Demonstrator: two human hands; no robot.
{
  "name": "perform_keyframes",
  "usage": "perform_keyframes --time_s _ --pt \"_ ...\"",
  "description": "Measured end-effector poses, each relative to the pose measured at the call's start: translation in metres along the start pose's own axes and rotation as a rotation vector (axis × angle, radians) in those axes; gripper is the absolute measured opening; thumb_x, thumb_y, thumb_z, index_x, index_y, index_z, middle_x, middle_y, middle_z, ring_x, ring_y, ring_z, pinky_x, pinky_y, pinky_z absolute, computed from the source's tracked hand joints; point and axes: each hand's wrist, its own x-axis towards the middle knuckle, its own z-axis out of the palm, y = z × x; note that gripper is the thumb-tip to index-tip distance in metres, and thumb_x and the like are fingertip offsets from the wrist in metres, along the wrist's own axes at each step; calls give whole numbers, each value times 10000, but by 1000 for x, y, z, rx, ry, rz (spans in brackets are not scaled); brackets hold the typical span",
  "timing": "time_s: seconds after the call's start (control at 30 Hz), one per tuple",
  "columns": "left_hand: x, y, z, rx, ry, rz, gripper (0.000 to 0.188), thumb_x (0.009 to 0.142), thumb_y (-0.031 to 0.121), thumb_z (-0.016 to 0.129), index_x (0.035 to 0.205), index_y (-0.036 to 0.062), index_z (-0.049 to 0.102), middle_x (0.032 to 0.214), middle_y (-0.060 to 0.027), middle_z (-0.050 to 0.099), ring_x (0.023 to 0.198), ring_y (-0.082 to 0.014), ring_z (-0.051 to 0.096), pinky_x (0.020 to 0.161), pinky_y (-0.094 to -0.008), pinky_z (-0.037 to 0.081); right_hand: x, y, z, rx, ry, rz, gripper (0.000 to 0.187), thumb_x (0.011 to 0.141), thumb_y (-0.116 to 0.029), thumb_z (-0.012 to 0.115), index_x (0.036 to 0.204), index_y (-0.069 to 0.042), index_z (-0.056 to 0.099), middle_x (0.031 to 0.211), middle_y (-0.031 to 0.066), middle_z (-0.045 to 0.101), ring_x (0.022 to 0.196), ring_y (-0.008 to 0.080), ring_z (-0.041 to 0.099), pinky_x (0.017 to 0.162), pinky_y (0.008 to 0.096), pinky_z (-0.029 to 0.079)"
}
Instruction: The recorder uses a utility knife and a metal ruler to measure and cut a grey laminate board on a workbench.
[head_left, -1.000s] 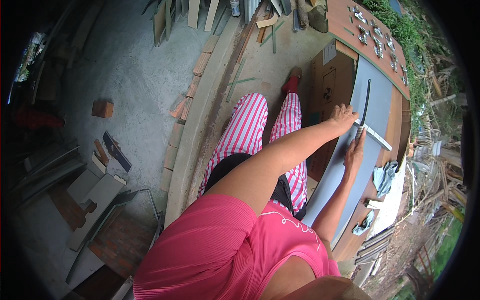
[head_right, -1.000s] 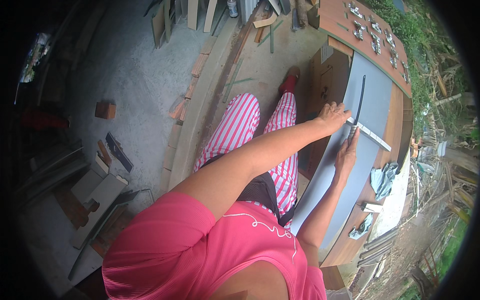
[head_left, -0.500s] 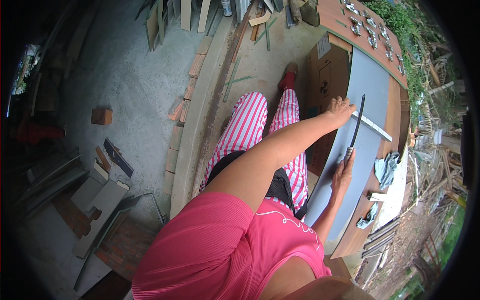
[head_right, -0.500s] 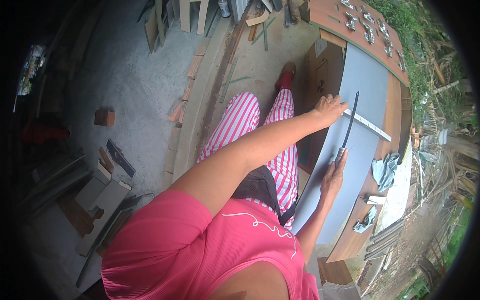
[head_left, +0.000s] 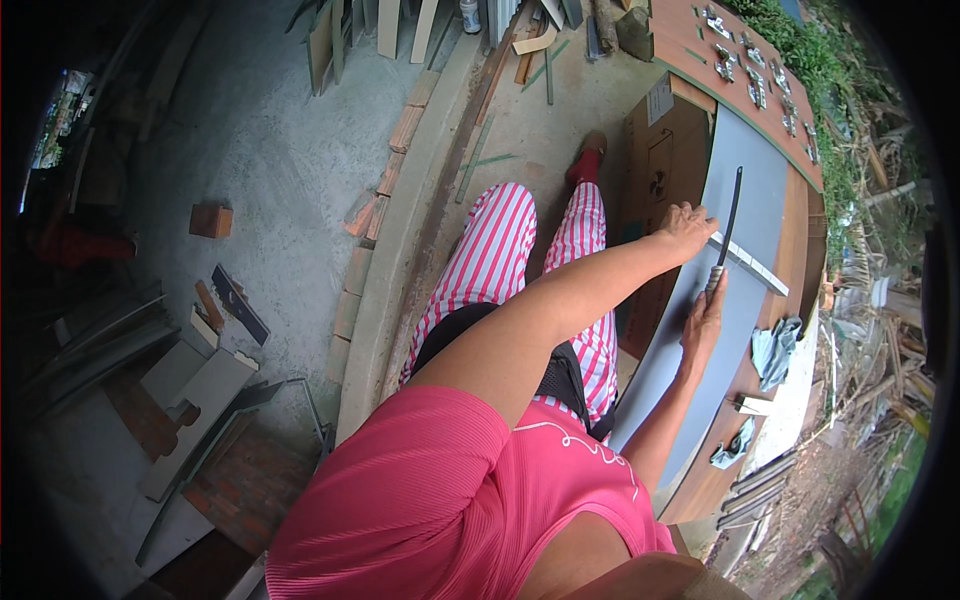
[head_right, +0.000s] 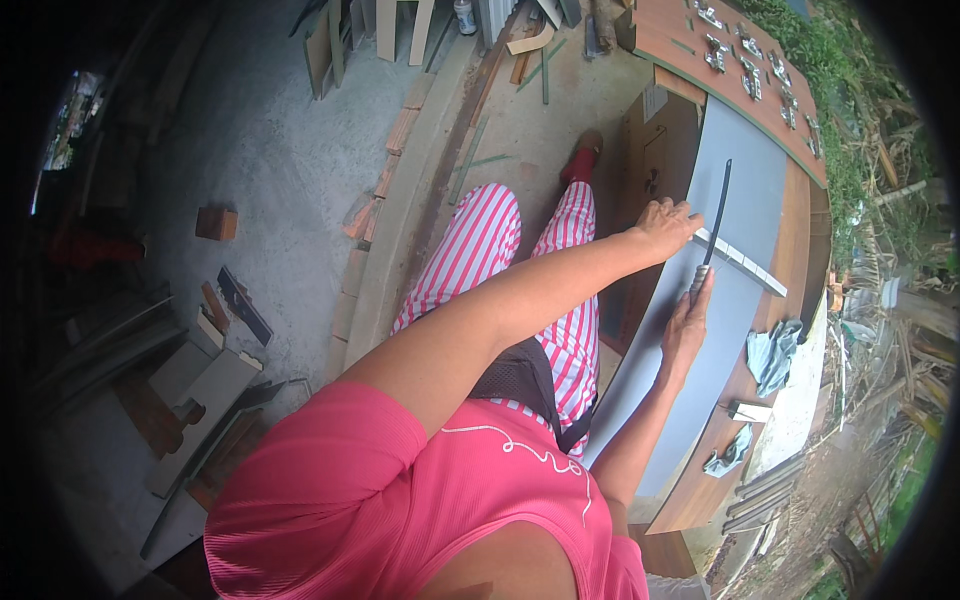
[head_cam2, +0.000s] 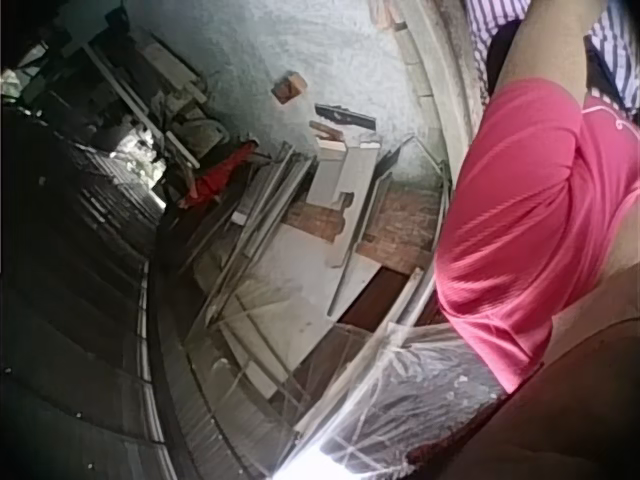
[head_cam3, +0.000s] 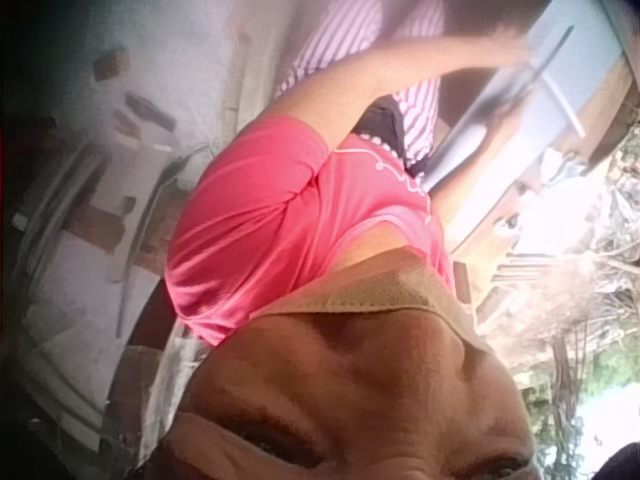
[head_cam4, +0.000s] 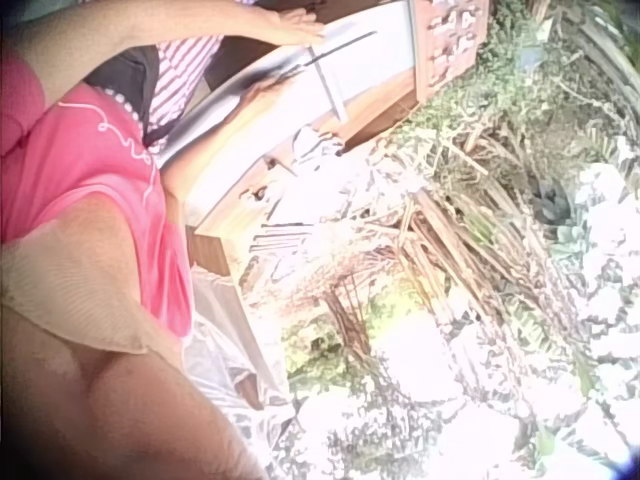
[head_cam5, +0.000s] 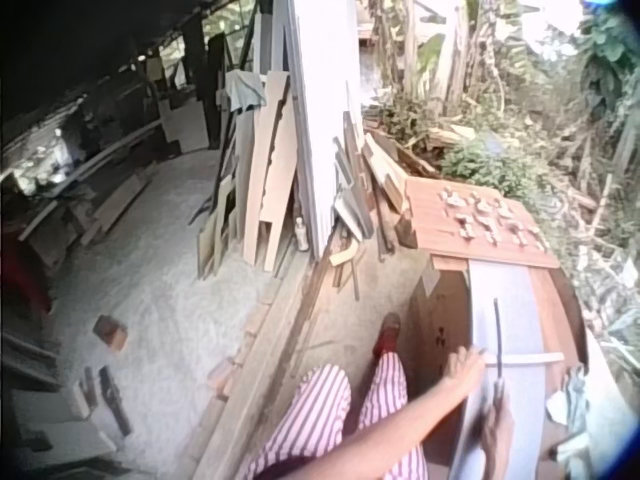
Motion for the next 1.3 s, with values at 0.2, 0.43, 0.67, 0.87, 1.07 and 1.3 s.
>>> perform_keyframes --time_s 0.2,0.43,0.67,0.87,1.07,1.3 --pt "2 -5 1 9 19 23 184 836 163 509 1000 80 520 1015 -147 528 964 -327 509 772 -425 425 -68 -19 -24 103 -194 512 520 920 -102 396 1387 -264 232 1294 142 455 1102 239 512 876 305 398" --pt "1 -4 1 20 36 48 177 839 172 513 989 78 517 1005 -145 532 948 -323 519 771 -415 435 -57 -2 -16 58 -136 369 529 918 -95 399 1387 -272 227 1275 143 475 1055 228 541 851 312 418" --pt "0 -1 2 10 28 28 188 838 177 516 1005 91 529 1012 -139 527 964 -321 512 769 -426 428 8 0 3 99 -73 164 508 922 -106 398 1387 -241 243 1241 132 506 957 166 544 810 274 419" --pt "-2 -1 -1 32 11 13 258 780 87 511 1035 102 548 1045 -137 535 967 -302 517 747 -394 422 9 -14 0 147 -145 300 507 922 -102 401 1385 -239 250 1287 126 466 1022 174 530 842 280 408" --pt "1 -3 5 25 27 25 198 838 184 519 1018 100 525 1014 -138 528 972 -322 508 766 -425 423 -33 -1 -9 78 -133 297 526 919 -99 402 1388 -260 226 1309 133 440 1129 252 499 886 322 399" --pt "2 -4 5 12 31 39 196 832 185 528 1005 92 530 1008 -142 528 963 -324 512 771 -423 427 -55 -3 -16 70 -171 419 532 920 -105 399 1386 -284 217 1291 143 456 1106 256 515 863 327 412"
